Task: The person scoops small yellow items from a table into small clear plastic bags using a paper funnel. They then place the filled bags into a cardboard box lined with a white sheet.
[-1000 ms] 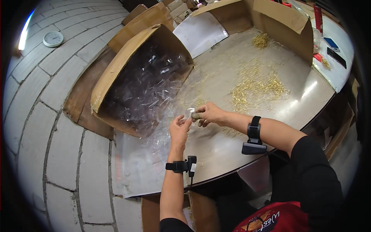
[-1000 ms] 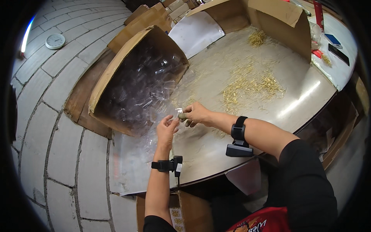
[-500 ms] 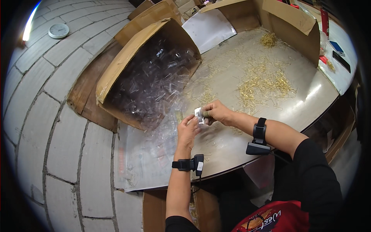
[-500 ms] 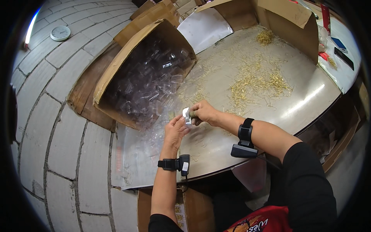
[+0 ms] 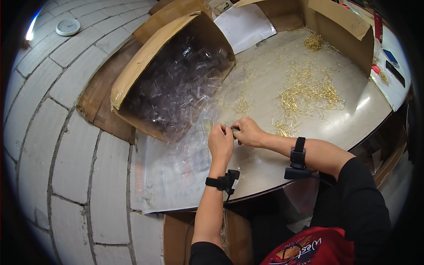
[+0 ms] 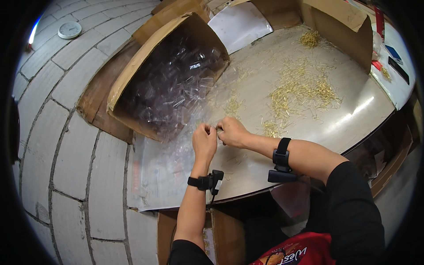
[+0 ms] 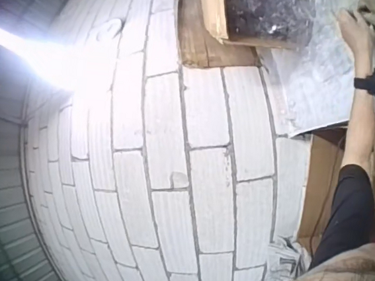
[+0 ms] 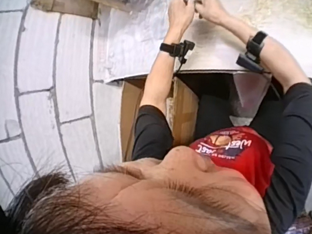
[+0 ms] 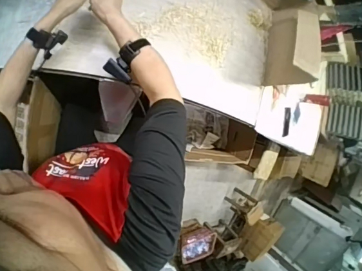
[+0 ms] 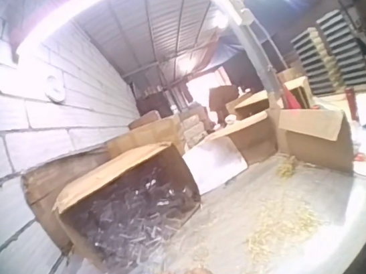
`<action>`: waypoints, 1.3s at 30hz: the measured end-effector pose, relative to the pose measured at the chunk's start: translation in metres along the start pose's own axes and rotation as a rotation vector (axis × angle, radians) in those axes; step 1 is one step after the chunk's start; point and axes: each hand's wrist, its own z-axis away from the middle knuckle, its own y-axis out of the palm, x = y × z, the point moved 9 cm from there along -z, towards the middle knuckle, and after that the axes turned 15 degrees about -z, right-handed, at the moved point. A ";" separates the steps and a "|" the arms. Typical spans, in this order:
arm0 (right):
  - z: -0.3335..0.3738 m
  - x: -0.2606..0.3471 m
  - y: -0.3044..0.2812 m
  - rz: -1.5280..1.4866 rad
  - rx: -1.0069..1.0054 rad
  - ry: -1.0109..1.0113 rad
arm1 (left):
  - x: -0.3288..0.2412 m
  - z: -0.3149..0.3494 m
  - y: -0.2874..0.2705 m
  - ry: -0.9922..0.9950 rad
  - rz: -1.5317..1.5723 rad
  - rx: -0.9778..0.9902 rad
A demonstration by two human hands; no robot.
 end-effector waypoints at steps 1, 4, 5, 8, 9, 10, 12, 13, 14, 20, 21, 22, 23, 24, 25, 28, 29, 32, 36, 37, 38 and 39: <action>-0.001 0.000 -0.001 0.055 -0.010 -0.017 | 0.003 -0.003 0.003 -0.024 0.001 -0.009; -0.010 -0.003 -0.002 0.042 -0.061 0.086 | 0.007 -0.014 0.006 -0.061 -0.030 -0.090; -0.013 -0.005 -0.004 0.061 -0.093 0.055 | 0.006 -0.017 0.007 -0.066 -0.040 -0.122; -0.020 -0.012 -0.009 0.110 -0.166 0.000 | 0.007 -0.028 0.011 -0.118 -0.044 -0.117; -0.022 -0.012 -0.009 0.122 -0.179 0.010 | 0.008 -0.030 0.012 -0.127 -0.037 -0.126; -0.023 -0.013 -0.010 0.135 -0.191 0.019 | 0.010 -0.033 0.014 -0.136 -0.030 -0.135; -0.025 -0.011 -0.012 0.172 -0.213 0.022 | 0.010 -0.036 0.017 -0.165 -0.016 -0.119; -0.025 -0.011 -0.013 0.191 -0.224 0.023 | 0.010 -0.037 0.020 -0.185 -0.009 -0.094; -0.025 -0.010 -0.014 0.198 -0.238 0.027 | 0.011 -0.039 0.021 -0.207 -0.002 -0.075; -0.013 0.011 -0.019 0.267 -0.205 -0.022 | 0.091 -0.047 0.029 -0.281 -0.076 -0.002; -0.014 0.000 -0.032 0.261 -0.231 -0.001 | 0.078 -0.045 0.014 -0.258 -0.016 -0.043; -0.016 -0.009 -0.042 0.254 -0.258 0.020 | 0.065 -0.043 -0.002 -0.234 0.044 -0.083; -0.020 -0.010 -0.041 0.328 -0.216 0.062 | 0.059 -0.039 -0.015 -0.228 0.104 -0.126; -0.025 -0.011 -0.039 0.402 -0.174 0.104 | 0.061 -0.041 -0.020 -0.223 0.102 -0.163; -0.028 -0.012 -0.037 0.476 -0.132 0.146 | 0.064 -0.043 -0.022 -0.216 0.101 -0.199; -0.028 0.014 -0.026 0.258 -0.225 -0.277 | 0.042 -0.038 -0.036 -0.151 0.136 -0.267; -0.027 0.015 -0.015 0.140 -0.163 -0.181 | 0.042 -0.029 -0.046 -0.139 0.141 -0.293; -0.005 0.024 0.003 -0.175 -0.010 0.083 | 0.027 -0.005 -0.051 0.053 0.128 -0.392; 0.025 0.021 0.019 -0.492 0.066 0.229 | 0.013 0.037 -0.012 -0.256 0.831 0.072; 0.030 0.023 0.017 -0.473 0.079 0.228 | 0.010 0.045 -0.011 -0.262 0.855 0.076; 0.034 0.024 0.016 -0.451 0.096 0.230 | 0.008 0.052 -0.009 -0.272 0.880 0.078; 0.036 0.021 0.016 -0.449 0.108 0.260 | 0.006 0.056 -0.011 -0.252 0.822 0.051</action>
